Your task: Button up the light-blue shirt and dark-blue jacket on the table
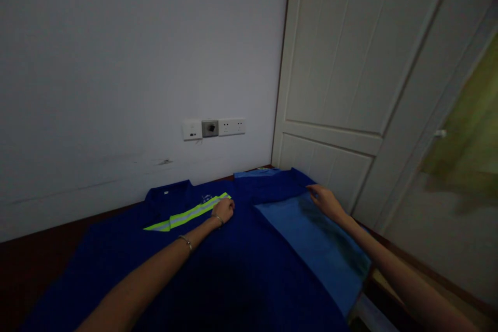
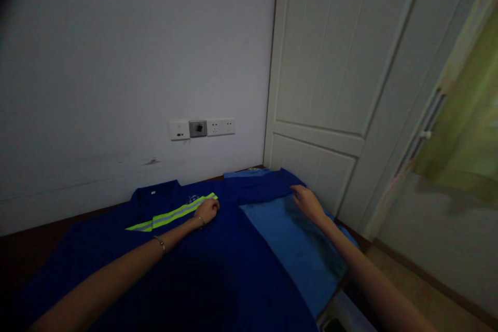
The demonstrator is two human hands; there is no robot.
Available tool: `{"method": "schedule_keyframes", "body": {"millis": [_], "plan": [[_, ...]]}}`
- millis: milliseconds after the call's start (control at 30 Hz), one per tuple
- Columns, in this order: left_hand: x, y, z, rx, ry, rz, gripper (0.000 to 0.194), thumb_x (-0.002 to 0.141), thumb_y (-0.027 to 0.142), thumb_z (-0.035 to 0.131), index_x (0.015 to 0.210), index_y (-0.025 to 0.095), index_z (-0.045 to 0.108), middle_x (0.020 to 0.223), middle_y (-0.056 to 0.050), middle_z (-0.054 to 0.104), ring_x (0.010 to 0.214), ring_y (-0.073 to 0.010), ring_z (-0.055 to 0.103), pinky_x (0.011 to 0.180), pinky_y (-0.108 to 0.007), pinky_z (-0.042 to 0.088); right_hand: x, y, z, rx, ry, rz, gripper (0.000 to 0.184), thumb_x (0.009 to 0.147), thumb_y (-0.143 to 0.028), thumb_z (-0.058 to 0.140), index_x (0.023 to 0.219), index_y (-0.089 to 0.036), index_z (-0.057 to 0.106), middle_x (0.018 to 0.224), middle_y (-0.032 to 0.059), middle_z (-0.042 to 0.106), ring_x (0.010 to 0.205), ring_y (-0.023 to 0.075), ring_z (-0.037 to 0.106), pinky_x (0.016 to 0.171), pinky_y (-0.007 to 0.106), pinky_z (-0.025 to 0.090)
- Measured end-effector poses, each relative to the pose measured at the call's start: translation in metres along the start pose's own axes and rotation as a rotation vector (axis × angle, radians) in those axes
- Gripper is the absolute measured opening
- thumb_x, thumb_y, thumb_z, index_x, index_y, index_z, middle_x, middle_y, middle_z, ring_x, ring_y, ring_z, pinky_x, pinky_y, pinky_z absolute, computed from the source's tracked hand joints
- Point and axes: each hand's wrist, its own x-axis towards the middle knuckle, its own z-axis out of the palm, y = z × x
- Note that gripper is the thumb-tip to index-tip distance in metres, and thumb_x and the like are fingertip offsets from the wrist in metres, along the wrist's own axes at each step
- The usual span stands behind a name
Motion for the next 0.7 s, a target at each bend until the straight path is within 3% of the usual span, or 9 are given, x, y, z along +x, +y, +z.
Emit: {"method": "schedule_keyframes", "body": {"millis": [200,400,567,700], "plan": [[0.005,0.004,0.010,-0.009,0.006,-0.001,0.022,0.079,0.011,0.035,0.086,0.020,0.054,0.094,-0.005,0.060,0.088,-0.0172,0.057,0.072,-0.027,0.040,0.054,0.039,0.027,-0.148,-0.211,0.047,0.042,0.078,-0.007,0.039,0.118,-0.007,0.053,0.121,0.0155,0.054,0.113,0.0211,0.049,0.098,0.030,0.034],[0.007,0.002,0.013,-0.028,0.008,-0.009,0.020,0.081,0.014,0.033,0.083,0.020,0.052,0.091,-0.006,0.060,0.085,-0.0177,0.057,0.072,-0.028,0.039,0.094,0.068,0.071,-0.183,-0.299,0.099,0.051,0.076,-0.003,0.040,0.127,-0.003,0.045,0.137,0.0177,0.038,0.126,0.0201,0.035,0.105,0.027,0.023],[0.011,0.001,0.017,0.018,-0.023,-0.011,0.020,0.082,0.015,0.032,0.086,0.021,0.051,0.093,-0.006,0.061,0.086,-0.0186,0.058,0.070,-0.029,0.040,0.108,0.085,0.093,-0.175,-0.310,0.186,0.050,0.079,-0.010,0.039,0.128,0.003,0.041,0.131,0.0232,0.043,0.121,0.0247,0.042,0.101,0.031,0.028],[0.012,0.001,0.017,0.011,-0.022,-0.017,0.020,0.081,0.015,0.032,0.085,0.021,0.051,0.092,-0.006,0.061,0.085,-0.0193,0.058,0.069,-0.030,0.040,0.111,0.098,0.103,-0.161,-0.340,0.218,0.047,0.080,-0.012,0.040,0.125,-0.002,0.046,0.124,0.0200,0.051,0.113,0.0241,0.050,0.096,0.030,0.034]]}}
